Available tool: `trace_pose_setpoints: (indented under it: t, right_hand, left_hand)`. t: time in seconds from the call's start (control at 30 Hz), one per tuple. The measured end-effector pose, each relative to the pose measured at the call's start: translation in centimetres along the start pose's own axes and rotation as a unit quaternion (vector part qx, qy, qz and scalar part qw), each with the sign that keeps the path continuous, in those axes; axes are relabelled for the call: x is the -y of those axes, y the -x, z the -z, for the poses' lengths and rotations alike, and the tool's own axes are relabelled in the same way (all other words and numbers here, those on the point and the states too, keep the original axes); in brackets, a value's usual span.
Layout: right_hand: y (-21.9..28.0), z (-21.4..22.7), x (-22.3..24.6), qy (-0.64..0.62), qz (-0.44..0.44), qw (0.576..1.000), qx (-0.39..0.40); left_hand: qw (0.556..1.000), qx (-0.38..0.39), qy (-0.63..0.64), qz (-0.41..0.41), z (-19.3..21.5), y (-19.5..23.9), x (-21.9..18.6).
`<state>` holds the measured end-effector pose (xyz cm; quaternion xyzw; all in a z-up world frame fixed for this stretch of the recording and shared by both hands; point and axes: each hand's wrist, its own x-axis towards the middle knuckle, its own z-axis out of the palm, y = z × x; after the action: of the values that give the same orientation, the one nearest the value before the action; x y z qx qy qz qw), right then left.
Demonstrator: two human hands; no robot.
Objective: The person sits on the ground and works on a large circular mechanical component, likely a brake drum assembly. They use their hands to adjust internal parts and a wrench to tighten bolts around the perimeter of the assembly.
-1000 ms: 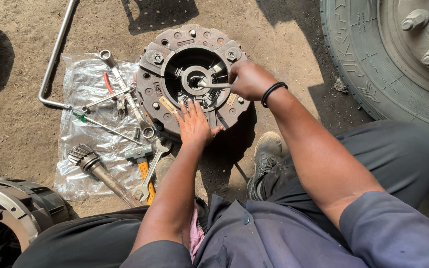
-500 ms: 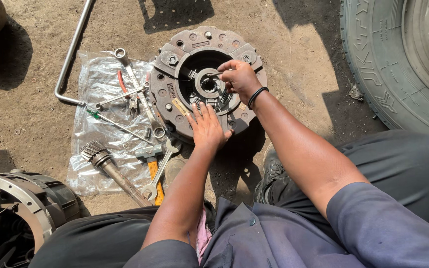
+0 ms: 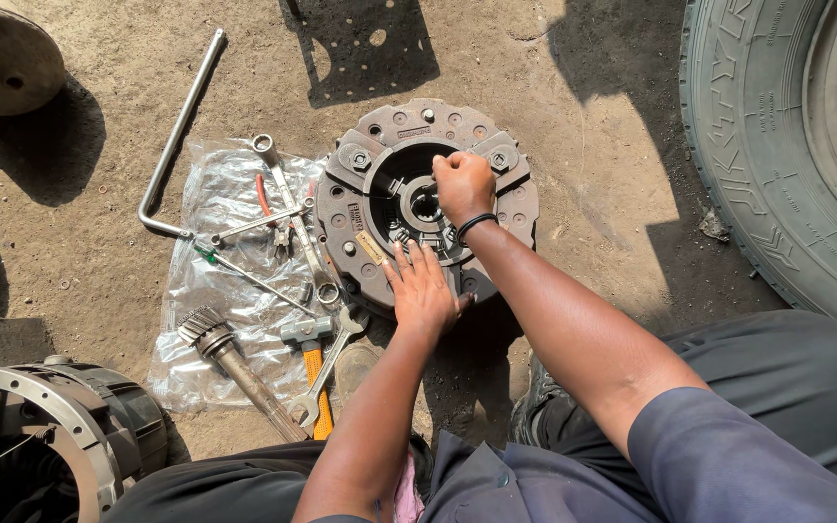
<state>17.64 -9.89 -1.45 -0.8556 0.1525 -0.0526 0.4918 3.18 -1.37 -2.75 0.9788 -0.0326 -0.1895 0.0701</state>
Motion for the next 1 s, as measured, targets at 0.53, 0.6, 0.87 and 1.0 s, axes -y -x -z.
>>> trace_pose_setpoints:
  t: [0.53,0.6,0.87,1.0]
  right_hand:
    - [-0.7,9.5,6.2,-0.059,-0.034,0.976,0.208]
    - [0.0,10.9,5.2,-0.029,-0.045,0.972,0.229]
    - [2.4,11.3,-1.8,-0.084,-0.13,0.943,0.295]
    - [2.1,12.0,-4.0,-0.105,-0.123,0.933,0.321]
  left_hand:
    - [1.0,0.011,-0.019,0.004,-0.6,-0.2,0.1]
    - [1.0,0.008,-0.023,0.002,-0.7,-0.1,0.1]
    - [1.0,-0.004,-0.017,0.006,-0.6,-0.1,0.0]
    - [1.0,0.0,-0.017,0.005,-0.8,-0.2,0.0]
